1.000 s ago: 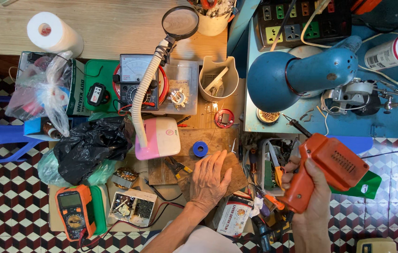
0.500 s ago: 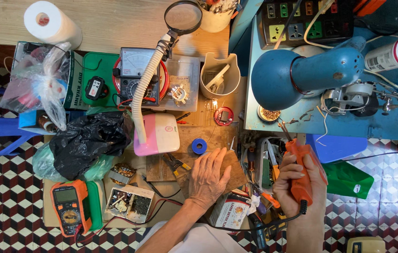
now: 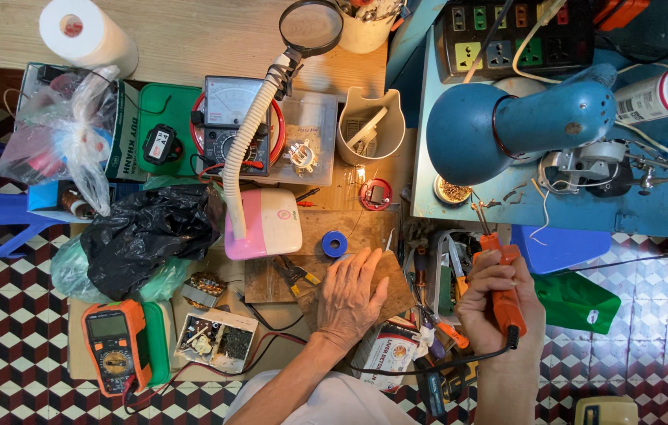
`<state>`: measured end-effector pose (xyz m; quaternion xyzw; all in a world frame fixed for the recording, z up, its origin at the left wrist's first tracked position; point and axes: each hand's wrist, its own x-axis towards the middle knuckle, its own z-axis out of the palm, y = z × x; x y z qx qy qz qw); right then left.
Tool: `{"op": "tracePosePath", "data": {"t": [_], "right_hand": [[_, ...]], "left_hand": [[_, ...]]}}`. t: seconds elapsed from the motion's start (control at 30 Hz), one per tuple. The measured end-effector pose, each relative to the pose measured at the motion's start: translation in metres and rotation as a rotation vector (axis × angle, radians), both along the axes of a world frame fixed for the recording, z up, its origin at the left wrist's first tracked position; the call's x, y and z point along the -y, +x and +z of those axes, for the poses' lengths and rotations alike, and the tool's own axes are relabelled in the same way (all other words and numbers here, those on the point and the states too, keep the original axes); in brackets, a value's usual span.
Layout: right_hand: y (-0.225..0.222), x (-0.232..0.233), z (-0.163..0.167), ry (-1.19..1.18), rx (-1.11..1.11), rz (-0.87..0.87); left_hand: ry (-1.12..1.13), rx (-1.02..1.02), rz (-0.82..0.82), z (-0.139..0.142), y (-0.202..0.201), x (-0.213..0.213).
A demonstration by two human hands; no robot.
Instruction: The person uses a heat gun to warm a small component, then uses a soldering iron and solder wire to join wires on a workbench. They handle a multimeter, pliers, and a roll of solder wire while working on a small electronic assembly.
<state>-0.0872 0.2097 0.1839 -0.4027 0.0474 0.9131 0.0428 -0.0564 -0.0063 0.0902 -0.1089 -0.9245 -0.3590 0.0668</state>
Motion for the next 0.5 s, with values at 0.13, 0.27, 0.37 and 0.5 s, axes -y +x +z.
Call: {"op": "tracePosePath", "data": {"t": [0.13, 0.27, 0.37, 0.5], "right_hand": [[0.004, 0.003, 0.003, 0.07, -0.035, 0.087], [0.02, 0.014, 0.003, 0.573, 0.122, 0.395], [0.028, 0.017, -0.007, 0.882, 0.05, 0.471], [0.035, 0.013, -0.031, 1.371, 0.066, 0.472]], "left_hand": [[0.012, 0.006, 0.0, 0.0, -0.001, 0.001], [0.01, 0.004, 0.004, 0.001, -0.002, 0.003], [0.011, 0.0, -0.004, 0.003, -0.001, 0.0], [-0.008, 0.016, 0.0, 0.003, -0.001, -0.002]]}}
